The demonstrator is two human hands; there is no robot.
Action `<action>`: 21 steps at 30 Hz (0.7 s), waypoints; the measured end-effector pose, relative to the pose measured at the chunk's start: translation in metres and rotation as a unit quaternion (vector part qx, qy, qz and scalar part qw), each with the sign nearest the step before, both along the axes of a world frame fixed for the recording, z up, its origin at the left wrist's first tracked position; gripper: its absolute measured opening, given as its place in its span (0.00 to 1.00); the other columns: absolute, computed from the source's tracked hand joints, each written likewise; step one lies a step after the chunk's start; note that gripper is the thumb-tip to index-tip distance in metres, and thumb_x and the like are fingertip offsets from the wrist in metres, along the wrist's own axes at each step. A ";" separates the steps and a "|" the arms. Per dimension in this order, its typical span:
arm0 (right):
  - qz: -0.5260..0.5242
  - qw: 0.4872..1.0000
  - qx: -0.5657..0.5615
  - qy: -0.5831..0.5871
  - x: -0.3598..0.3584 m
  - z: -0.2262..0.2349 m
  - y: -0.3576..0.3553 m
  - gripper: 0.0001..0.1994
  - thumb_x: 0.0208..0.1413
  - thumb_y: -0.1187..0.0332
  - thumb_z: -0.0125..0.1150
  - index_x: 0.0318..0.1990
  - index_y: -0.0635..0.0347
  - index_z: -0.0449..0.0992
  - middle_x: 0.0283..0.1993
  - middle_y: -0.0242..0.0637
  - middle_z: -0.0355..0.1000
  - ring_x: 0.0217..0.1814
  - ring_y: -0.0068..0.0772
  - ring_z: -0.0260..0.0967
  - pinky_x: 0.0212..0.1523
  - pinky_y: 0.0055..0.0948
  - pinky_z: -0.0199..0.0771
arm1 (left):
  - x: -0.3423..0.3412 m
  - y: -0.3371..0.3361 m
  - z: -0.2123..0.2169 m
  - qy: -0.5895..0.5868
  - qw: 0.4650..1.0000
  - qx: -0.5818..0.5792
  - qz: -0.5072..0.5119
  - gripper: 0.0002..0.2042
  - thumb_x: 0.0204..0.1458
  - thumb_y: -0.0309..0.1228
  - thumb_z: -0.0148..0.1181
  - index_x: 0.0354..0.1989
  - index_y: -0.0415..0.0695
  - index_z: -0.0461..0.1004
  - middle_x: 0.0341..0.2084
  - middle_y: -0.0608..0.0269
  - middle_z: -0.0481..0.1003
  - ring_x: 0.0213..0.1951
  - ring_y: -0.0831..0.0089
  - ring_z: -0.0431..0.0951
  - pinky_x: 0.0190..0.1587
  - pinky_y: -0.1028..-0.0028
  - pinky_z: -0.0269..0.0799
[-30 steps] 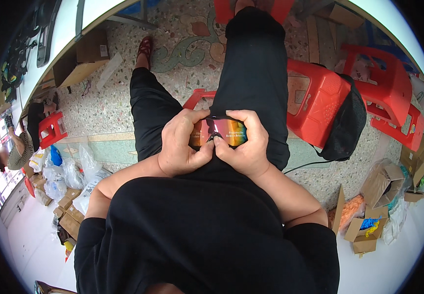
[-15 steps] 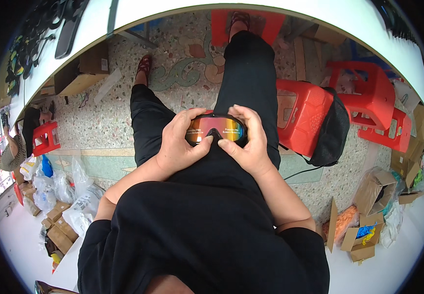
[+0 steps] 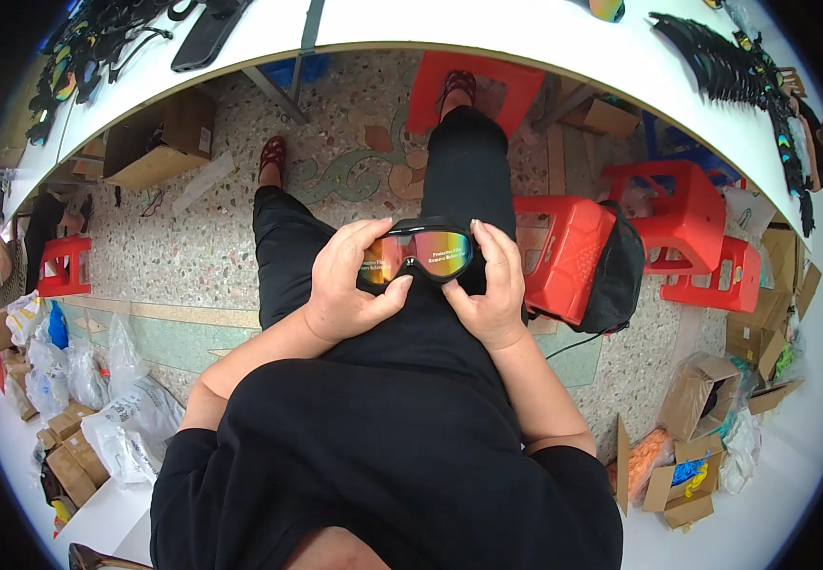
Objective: Assembling lenses and straps for ski or safety goggles in a manufacturing environment.
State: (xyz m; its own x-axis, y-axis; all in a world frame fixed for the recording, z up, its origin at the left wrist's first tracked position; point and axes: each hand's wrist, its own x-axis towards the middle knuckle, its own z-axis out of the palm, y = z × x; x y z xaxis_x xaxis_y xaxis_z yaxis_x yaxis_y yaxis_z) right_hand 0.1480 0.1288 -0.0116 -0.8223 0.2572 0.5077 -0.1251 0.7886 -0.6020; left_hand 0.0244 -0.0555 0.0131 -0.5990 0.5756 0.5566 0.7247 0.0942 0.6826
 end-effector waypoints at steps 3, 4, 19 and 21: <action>-0.020 0.999 0.035 0.008 0.000 -0.004 0.001 0.36 0.36 0.77 0.71 0.60 0.67 0.67 0.56 0.51 0.70 0.56 0.53 0.70 0.57 0.42 0.72 | 0.003 0.003 0.001 -0.103 0.994 -0.033 0.017 0.27 0.41 0.30 0.71 0.52 0.36 0.71 0.42 0.48 0.76 0.43 0.51 0.79 0.48 0.63 0.75; -0.027 0.998 0.048 -0.012 0.001 -0.006 0.000 0.33 0.37 0.76 0.69 0.58 0.66 0.69 0.53 0.49 0.72 0.54 0.52 0.71 0.55 0.43 0.73 | 0.003 0.001 -0.006 -0.132 0.990 -0.043 0.028 0.24 0.45 0.32 0.69 0.50 0.36 0.72 0.41 0.47 0.76 0.43 0.52 0.79 0.47 0.63 0.75; -0.200 0.937 0.252 0.139 -0.025 0.075 0.157 0.19 0.45 0.81 0.59 0.48 0.63 0.78 0.44 0.46 0.78 0.38 0.49 0.76 0.40 0.41 0.78 | -0.007 0.002 -0.040 -0.446 0.894 -0.033 -0.018 0.13 0.60 0.32 0.60 0.47 0.35 0.74 0.32 0.61 0.78 0.31 0.79 0.76 0.35 0.77 0.73; -0.330 0.906 0.216 0.154 -0.040 0.096 0.201 0.11 0.56 0.71 0.64 0.45 0.66 0.78 0.37 0.50 0.76 0.35 0.50 0.75 0.36 0.41 0.75 | -0.009 0.005 -0.037 -0.501 0.863 -0.068 -0.020 0.10 0.60 0.29 0.60 0.45 0.36 0.74 0.29 0.64 0.76 0.28 0.82 0.74 0.31 0.79 0.72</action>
